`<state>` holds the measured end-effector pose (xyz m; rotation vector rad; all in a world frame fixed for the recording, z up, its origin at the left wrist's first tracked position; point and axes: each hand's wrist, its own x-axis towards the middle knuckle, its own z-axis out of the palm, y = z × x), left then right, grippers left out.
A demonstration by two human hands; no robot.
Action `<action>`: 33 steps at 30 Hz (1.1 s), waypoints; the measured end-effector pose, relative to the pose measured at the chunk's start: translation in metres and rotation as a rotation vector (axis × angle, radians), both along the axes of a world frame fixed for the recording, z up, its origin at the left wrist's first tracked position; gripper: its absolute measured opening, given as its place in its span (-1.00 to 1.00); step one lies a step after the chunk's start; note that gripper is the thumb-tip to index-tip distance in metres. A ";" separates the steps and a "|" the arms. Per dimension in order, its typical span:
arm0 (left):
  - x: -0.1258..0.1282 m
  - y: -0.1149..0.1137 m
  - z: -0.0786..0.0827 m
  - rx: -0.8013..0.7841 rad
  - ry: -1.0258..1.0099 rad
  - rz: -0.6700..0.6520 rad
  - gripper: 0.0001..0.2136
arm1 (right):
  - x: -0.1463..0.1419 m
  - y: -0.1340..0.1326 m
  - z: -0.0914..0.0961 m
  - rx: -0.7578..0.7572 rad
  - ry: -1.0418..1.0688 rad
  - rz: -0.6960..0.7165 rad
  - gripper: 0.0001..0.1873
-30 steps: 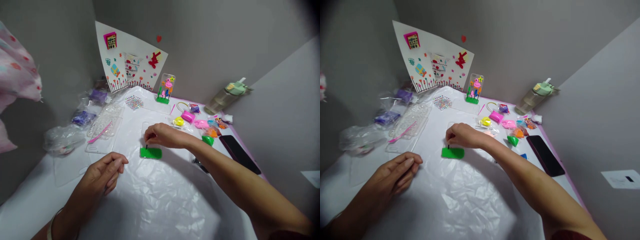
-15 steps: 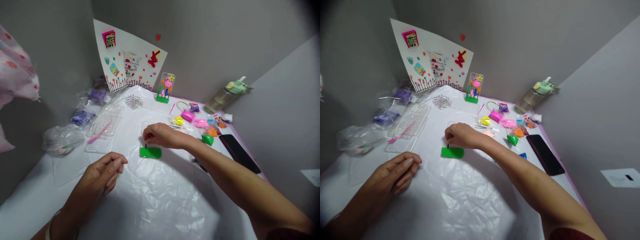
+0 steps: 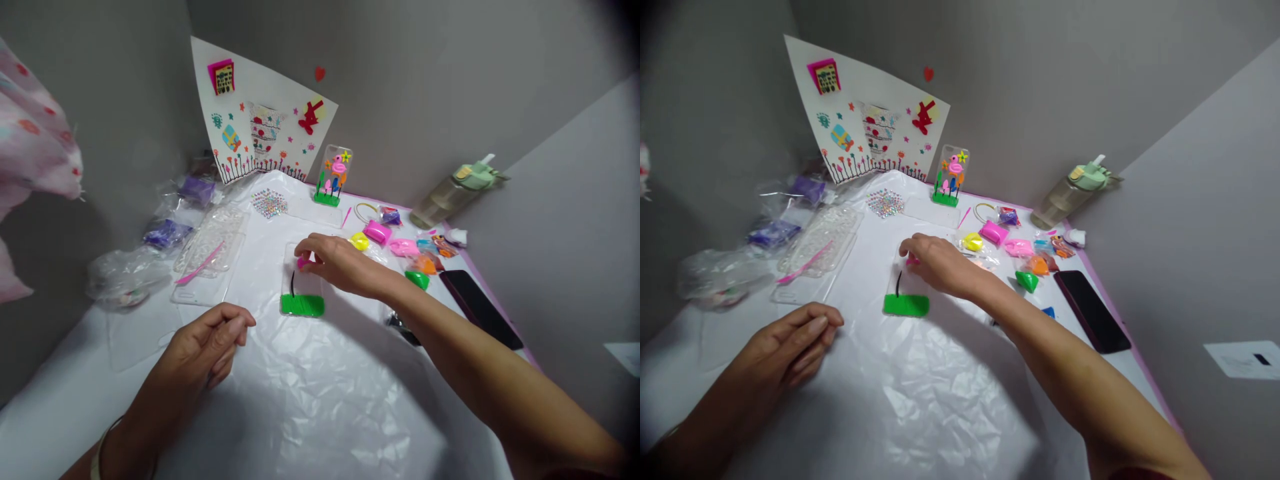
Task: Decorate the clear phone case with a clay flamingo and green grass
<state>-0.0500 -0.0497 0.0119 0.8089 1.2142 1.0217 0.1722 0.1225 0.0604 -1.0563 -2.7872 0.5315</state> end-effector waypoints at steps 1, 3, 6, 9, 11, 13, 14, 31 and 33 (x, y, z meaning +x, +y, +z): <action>0.000 0.000 0.000 0.002 0.002 0.002 -0.74 | 0.002 -0.002 0.000 0.013 0.000 0.002 -0.82; -0.001 -0.001 -0.001 0.000 0.007 0.001 -0.75 | 0.006 -0.009 0.000 0.028 -0.006 0.009 -0.85; -0.001 -0.001 -0.003 0.001 0.013 -0.008 -0.74 | 0.007 -0.024 -0.003 0.037 -0.025 0.016 -0.85; -0.001 0.000 -0.003 0.005 -0.001 -0.009 -0.75 | 0.004 -0.036 -0.007 0.051 -0.051 -0.003 -0.86; 0.000 0.000 -0.003 0.006 -0.003 -0.006 -0.75 | 0.001 -0.039 -0.008 0.060 -0.069 -0.019 -0.85; 0.000 0.000 -0.002 0.003 0.003 -0.003 -0.74 | -0.002 -0.040 -0.009 0.063 -0.087 -0.023 -0.85; 0.000 -0.001 -0.001 -0.002 0.006 -0.003 -0.73 | -0.004 -0.039 -0.009 0.064 -0.097 -0.023 -0.85; -0.001 -0.001 0.002 0.000 0.007 -0.009 -0.76 | -0.011 -0.040 -0.010 0.085 -0.173 -0.043 -0.79; 0.000 0.000 0.002 -0.002 0.000 -0.007 -0.75 | -0.010 -0.042 -0.010 0.091 -0.182 -0.046 -0.77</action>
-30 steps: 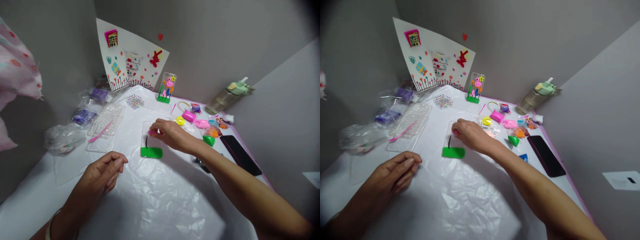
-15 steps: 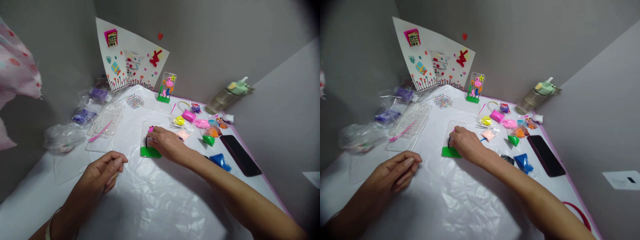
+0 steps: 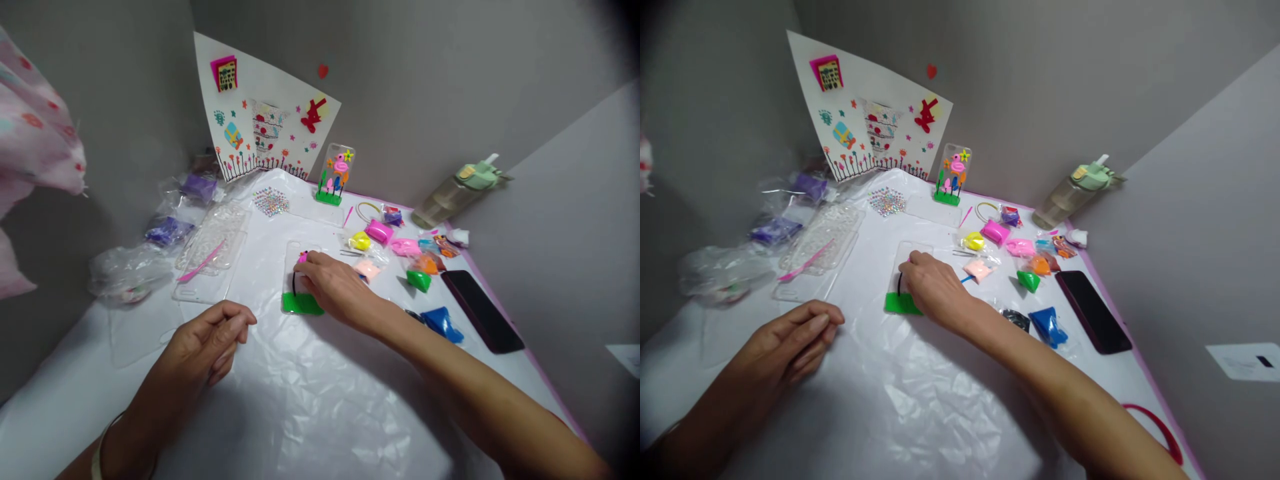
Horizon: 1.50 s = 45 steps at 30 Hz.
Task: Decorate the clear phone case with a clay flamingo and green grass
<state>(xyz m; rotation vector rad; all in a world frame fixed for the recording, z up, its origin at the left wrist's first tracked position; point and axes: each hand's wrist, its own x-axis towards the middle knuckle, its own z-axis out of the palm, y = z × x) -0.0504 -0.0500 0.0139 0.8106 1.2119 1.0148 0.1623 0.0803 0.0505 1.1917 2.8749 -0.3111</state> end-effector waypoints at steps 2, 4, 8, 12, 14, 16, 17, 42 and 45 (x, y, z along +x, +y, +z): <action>0.000 0.000 0.000 -0.002 -0.007 0.001 -0.74 | 0.001 -0.002 0.000 0.003 -0.013 -0.003 -0.77; 0.000 0.000 -0.001 -0.006 -0.012 -0.002 -0.75 | 0.001 -0.004 0.000 0.001 -0.023 0.000 -0.79; -0.001 -0.001 -0.002 -0.004 0.001 -0.004 -0.76 | -0.002 -0.006 0.000 0.000 -0.031 0.008 -0.81; -0.002 -0.001 -0.002 -0.013 -0.001 -0.003 -0.76 | -0.004 -0.006 0.000 0.013 -0.027 0.013 -0.82; -0.002 -0.001 -0.002 -0.013 0.001 -0.002 -0.76 | -0.003 -0.006 -0.001 0.021 -0.023 0.013 -0.81; -0.001 -0.001 -0.002 -0.011 0.006 0.003 -0.77 | -0.001 -0.007 -0.002 0.028 -0.022 0.014 -0.81; -0.001 -0.001 -0.001 -0.011 0.007 0.007 -0.77 | 0.000 -0.007 -0.003 0.031 -0.022 0.015 -0.81; -0.001 0.001 -0.001 -0.035 0.032 0.016 -0.75 | -0.001 -0.010 -0.004 0.020 0.001 0.052 -0.83; -0.001 0.000 -0.001 -0.026 0.045 0.026 -0.76 | 0.000 -0.009 -0.004 0.030 0.006 0.059 -0.82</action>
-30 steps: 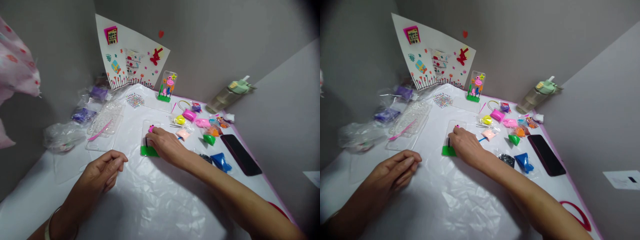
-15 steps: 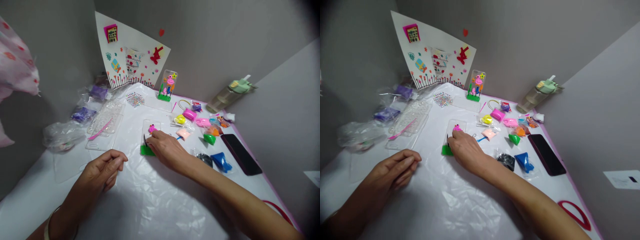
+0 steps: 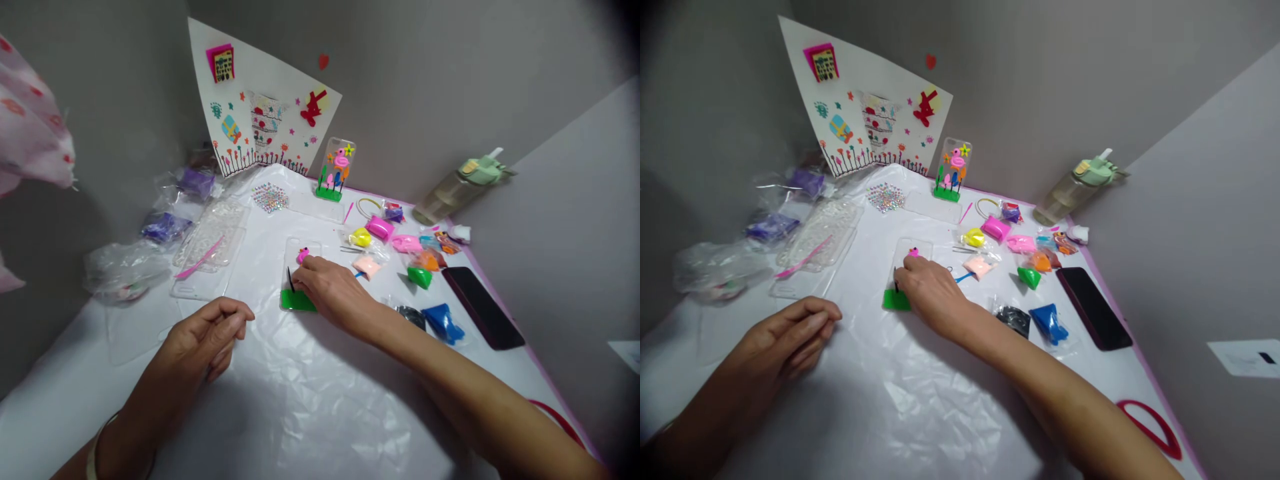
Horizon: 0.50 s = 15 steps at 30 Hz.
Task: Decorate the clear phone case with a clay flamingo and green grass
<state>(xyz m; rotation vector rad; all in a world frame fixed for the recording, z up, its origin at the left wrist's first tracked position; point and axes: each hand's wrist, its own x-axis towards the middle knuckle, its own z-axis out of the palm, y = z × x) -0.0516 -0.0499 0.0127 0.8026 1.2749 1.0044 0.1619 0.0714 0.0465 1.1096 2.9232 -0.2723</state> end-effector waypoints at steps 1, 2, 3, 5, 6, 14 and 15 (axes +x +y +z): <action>0.000 0.000 0.000 0.008 0.007 0.004 -0.77 | 0.000 0.000 0.000 0.005 0.001 0.004 -0.81; -0.001 -0.001 0.000 0.013 0.013 0.007 -0.78 | 0.000 0.000 0.000 0.010 0.001 0.008 -0.80; -0.001 -0.001 0.000 0.014 0.017 0.011 -0.78 | 0.000 0.000 0.000 0.017 0.001 0.015 -0.78; -0.002 -0.001 -0.001 0.010 0.018 0.010 -0.79 | -0.001 0.000 0.000 0.031 -0.002 0.034 -0.77; -0.002 -0.002 -0.001 0.004 0.018 0.006 -0.79 | -0.001 0.000 -0.001 0.038 -0.005 0.044 -0.77; 0.000 0.000 0.000 -0.007 0.005 -0.013 -0.77 | 0.001 -0.002 -0.002 0.079 -0.035 0.047 -0.80; -0.001 0.000 0.000 -0.005 0.018 -0.012 -0.78 | 0.001 -0.002 -0.002 0.083 -0.037 0.044 -0.81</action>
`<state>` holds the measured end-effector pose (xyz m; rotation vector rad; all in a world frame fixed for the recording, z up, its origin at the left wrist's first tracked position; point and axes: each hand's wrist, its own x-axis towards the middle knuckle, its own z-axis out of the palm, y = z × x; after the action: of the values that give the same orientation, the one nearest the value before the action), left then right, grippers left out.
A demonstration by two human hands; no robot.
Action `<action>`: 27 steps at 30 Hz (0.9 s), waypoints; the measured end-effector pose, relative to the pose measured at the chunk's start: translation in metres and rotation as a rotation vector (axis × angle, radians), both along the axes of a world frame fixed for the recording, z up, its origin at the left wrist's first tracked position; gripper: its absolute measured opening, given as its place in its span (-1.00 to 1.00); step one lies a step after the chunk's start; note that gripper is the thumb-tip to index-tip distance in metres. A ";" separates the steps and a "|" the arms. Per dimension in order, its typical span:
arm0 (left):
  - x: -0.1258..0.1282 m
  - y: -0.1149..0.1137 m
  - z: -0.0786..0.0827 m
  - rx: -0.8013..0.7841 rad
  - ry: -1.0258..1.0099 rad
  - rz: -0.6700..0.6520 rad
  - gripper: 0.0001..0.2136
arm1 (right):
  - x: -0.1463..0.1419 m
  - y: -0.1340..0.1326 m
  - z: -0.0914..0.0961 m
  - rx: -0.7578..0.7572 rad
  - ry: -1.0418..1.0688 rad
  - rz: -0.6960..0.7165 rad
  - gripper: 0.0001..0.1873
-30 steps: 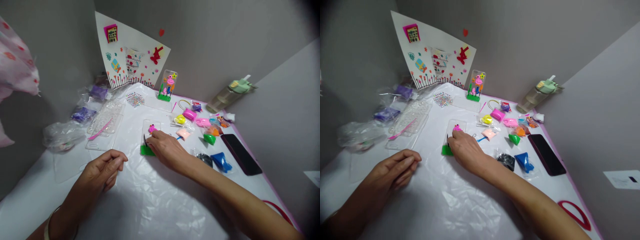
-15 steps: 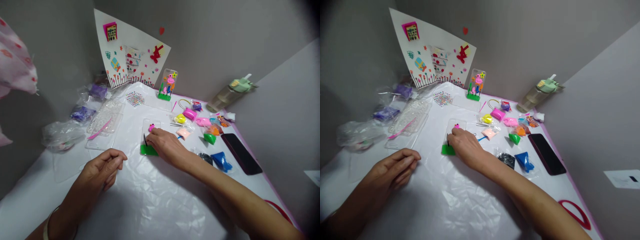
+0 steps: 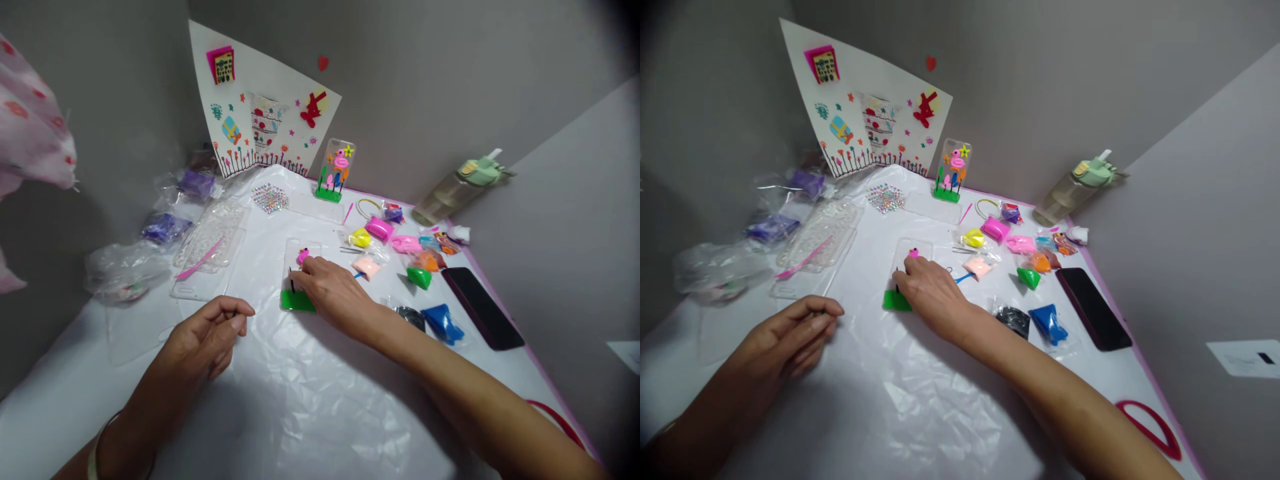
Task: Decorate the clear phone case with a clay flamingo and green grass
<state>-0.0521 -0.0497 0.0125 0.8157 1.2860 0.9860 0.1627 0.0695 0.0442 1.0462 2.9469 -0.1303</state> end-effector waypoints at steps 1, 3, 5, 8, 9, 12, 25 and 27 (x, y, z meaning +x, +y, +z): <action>0.000 0.000 0.000 0.003 0.014 0.004 -0.78 | 0.000 0.000 0.000 0.002 -0.001 -0.002 -0.81; -0.001 0.000 0.000 0.020 0.038 0.021 -0.80 | 0.000 0.000 0.000 0.005 -0.005 -0.004 -0.80; -0.001 0.000 -0.001 0.048 0.050 0.050 -0.83 | 0.000 -0.001 0.000 0.009 -0.008 -0.008 -0.80; -0.002 0.000 -0.003 0.075 0.048 0.085 -0.86 | 0.000 -0.001 -0.001 0.019 -0.004 -0.019 -0.82; -0.002 0.000 -0.003 0.078 0.043 0.092 -0.87 | 0.000 0.000 -0.002 0.021 -0.002 -0.022 -0.82; -0.001 0.001 -0.002 0.098 0.024 0.102 -0.87 | -0.001 0.001 -0.004 0.017 0.001 -0.029 -0.83; 0.002 0.001 0.017 0.087 -0.052 0.057 -0.68 | 0.012 -0.061 0.018 -0.394 0.371 0.046 -0.78; -0.003 -0.005 0.018 0.193 0.122 -0.088 -0.73 | 0.017 -0.076 0.018 -0.462 0.368 0.079 -0.76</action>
<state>-0.0554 -0.0545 0.0309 1.0866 1.2599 1.0123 0.1798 -0.0067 0.0627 0.9122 3.0117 -1.0474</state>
